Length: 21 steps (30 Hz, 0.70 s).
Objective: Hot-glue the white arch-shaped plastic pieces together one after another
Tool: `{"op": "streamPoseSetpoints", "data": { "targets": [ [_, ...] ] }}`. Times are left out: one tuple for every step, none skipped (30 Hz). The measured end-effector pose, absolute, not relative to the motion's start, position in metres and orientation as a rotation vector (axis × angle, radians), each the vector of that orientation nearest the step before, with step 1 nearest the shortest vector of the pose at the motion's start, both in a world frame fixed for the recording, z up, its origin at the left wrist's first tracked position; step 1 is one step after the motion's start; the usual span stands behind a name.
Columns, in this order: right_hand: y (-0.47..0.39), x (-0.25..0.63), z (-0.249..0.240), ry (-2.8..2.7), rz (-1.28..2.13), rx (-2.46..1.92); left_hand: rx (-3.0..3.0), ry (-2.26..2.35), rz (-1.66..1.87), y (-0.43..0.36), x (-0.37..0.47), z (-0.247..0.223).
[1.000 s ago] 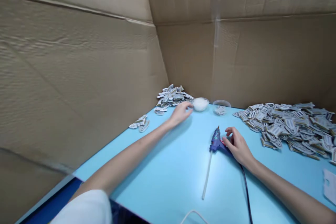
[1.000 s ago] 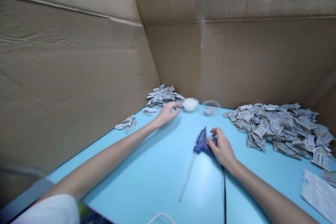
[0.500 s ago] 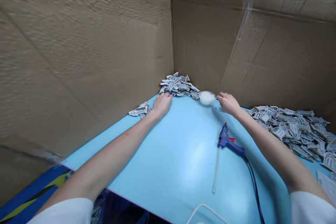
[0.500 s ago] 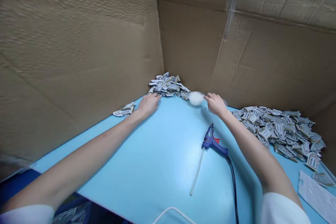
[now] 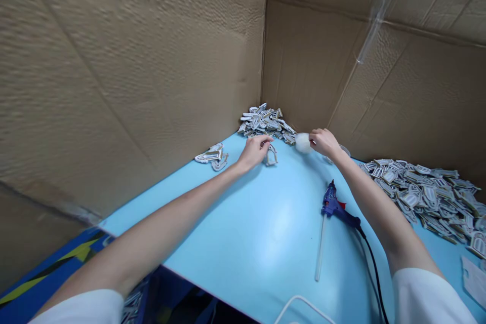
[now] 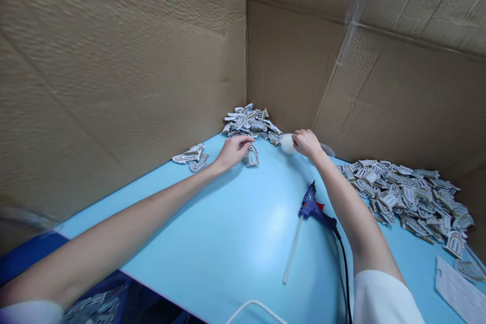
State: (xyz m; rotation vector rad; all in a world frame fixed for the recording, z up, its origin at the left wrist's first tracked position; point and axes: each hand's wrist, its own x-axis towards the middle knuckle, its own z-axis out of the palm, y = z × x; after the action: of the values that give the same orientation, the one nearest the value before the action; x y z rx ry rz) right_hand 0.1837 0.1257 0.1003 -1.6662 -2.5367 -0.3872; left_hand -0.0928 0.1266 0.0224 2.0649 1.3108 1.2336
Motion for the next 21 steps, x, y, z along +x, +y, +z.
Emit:
{"op": "streamPoseSetpoints", "data": {
  "targets": [
    [0.126, 0.185, 0.1, -2.493, -0.363, -1.66, 2.008, 1.266, 1.206, 0.123, -0.088, 0.02],
    [0.126, 0.187, 0.1, -2.445, -0.335, -1.652, 1.953, 1.221, 1.166, 0.119, -0.083, 0.018],
    [0.125, 0.189, 0.1, -2.393, -0.302, -1.642, 1.902, 1.176, 1.117, 0.114, -0.078, 0.017],
    [0.125, 0.191, 0.1, -2.339, -0.265, -1.628, 1.855, 1.131, 1.06, 0.109, -0.073, 0.015],
    [0.123, 0.193, 0.101, -2.286, -0.222, -1.612, 1.813, 1.088, 0.999, 0.104, -0.068, 0.014],
    [0.121, 0.196, 0.101, -2.237, -0.172, -1.592, 1.776, 1.048, 0.936, 0.098, -0.064, 0.013],
    [0.118, 0.198, 0.101, -2.194, -0.114, -1.569, 1.742, 1.014, 0.877, 0.092, -0.059, 0.013],
    [0.114, 0.201, 0.1, -2.158, -0.049, -1.545, 1.712, 0.985, 0.825, 0.086, -0.055, 0.012],
    [0.108, 0.203, 0.099, -2.126, 0.023, -1.521, 1.686, 0.962, 0.783, 0.079, -0.051, 0.012],
    [0.1, 0.205, 0.096, -2.099, 0.102, -1.498, 1.663, 0.945, 0.748, 0.073, -0.048, 0.012],
    [0.09, 0.206, 0.093, -2.075, 0.179, -1.479, 1.637, 0.93, 0.716, 0.067, -0.044, 0.013],
    [0.079, 0.207, 0.089, -2.056, 0.249, -1.464, 1.618, 0.914, 0.683, 0.06, -0.042, 0.014],
    [0.066, 0.206, 0.084, -2.029, 0.327, -1.446, 1.621, 0.896, 0.652, 0.054, -0.04, 0.016],
    [0.052, 0.204, 0.079, -1.99, 0.412, -1.425, 1.658, 0.877, 0.636, 0.048, -0.038, 0.018],
    [0.038, 0.202, 0.073, -1.941, 0.499, -1.404, 1.732, 0.858, 0.644, 0.042, -0.037, 0.021],
    [0.023, 0.199, 0.068, -1.864, 0.606, -1.373, 1.834, 0.838, 0.677, 0.036, -0.036, 0.024],
    [0.009, 0.195, 0.064, -1.797, 0.684, -1.36, 1.94, 0.817, 0.729, 0.03, -0.035, 0.028],
    [-0.003, 0.192, 0.06, -1.754, 0.723, -1.363, 2.025, 0.793, 0.781, 0.025, -0.034, 0.031],
    [-0.014, 0.188, 0.058, -1.733, 0.737, -1.374, 2.071, 0.775, 0.827, 0.021, -0.033, 0.033],
    [-0.023, 0.186, 0.056, -1.733, 0.731, -1.393, 2.077, 0.766, 0.859, 0.017, -0.033, 0.035],
    [-0.029, 0.184, 0.055, -1.741, 0.723, -1.408, 2.054, 0.765, 0.874, 0.015, -0.032, 0.035]
  ]
}}
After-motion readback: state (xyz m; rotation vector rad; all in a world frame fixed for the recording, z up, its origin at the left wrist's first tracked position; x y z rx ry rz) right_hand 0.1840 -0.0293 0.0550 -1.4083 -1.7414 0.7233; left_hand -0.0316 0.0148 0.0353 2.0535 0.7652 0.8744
